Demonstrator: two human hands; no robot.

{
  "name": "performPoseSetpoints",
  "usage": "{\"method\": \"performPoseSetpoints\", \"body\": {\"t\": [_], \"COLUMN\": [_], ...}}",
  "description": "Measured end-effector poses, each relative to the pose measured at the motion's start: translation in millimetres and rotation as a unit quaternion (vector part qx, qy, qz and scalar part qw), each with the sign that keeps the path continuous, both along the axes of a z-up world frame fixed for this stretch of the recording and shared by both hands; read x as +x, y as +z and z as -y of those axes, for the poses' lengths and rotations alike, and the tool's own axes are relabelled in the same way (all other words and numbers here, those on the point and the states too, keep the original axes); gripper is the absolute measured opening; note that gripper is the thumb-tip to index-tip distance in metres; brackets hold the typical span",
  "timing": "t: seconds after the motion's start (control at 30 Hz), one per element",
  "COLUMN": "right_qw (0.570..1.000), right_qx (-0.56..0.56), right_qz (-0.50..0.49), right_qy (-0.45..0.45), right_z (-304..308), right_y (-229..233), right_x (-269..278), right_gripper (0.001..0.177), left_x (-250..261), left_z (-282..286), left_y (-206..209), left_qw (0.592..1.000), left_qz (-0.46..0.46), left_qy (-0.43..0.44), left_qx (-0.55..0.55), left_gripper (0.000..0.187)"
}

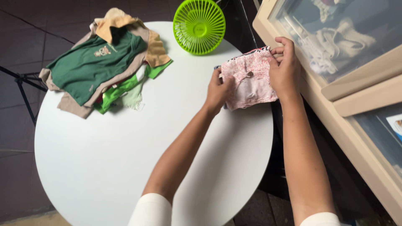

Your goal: The person folds a patterned pink shirt and then a green shirt by hand on a white table.

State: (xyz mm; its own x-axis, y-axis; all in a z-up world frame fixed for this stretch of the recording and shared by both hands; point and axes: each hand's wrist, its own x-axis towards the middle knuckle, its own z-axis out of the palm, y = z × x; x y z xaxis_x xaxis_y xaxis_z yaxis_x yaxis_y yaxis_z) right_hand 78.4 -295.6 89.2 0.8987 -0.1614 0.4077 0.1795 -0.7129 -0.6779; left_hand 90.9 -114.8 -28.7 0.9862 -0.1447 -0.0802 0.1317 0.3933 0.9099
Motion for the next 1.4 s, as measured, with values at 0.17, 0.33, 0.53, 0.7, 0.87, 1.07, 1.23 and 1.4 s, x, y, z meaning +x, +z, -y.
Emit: {"method": "performPoseSetpoints", "body": {"t": [0.17,0.33,0.53,0.7,0.87,1.07,1.23,1.4], "right_qw": [0.978,0.969,0.955,0.964,0.966,0.951,0.963,0.966], "right_qx": [-0.201,-0.240,-0.278,-0.253,-0.247,-0.306,-0.271,-0.169], "right_qz": [0.022,-0.055,-0.104,-0.080,-0.075,-0.035,0.007,-0.040], "right_qy": [-0.050,-0.020,0.031,0.007,0.002,0.002,-0.010,0.194], "right_z": [-6,-19,-6,-3,-3,-16,-76,-183], "right_y": [-32,-83,-131,-155,-159,-133,-113,-118], "right_x": [19,13,12,5,6,-2,-37,-85], "right_gripper": [0.049,0.037,0.058,0.057,0.055,0.059,0.044,0.024], "left_x": [23,10,-17,-12,-8,12,-2,2], "left_z": [10,4,16,24,23,-19,-99,-212], "left_y": [-16,19,20,-30,-40,-32,-23,10], "left_qw": [0.956,0.947,0.829,0.777,0.756,0.858,0.894,0.761], "left_qz": [0.105,0.015,0.213,0.255,0.258,0.262,0.265,0.376], "left_qy": [0.063,0.041,0.109,0.066,0.043,-0.096,0.000,0.226], "left_qx": [0.265,0.319,0.505,0.572,0.600,0.430,0.360,0.478], "left_gripper": [0.055,0.071,0.075,0.076,0.078,0.070,0.032,0.031]}}
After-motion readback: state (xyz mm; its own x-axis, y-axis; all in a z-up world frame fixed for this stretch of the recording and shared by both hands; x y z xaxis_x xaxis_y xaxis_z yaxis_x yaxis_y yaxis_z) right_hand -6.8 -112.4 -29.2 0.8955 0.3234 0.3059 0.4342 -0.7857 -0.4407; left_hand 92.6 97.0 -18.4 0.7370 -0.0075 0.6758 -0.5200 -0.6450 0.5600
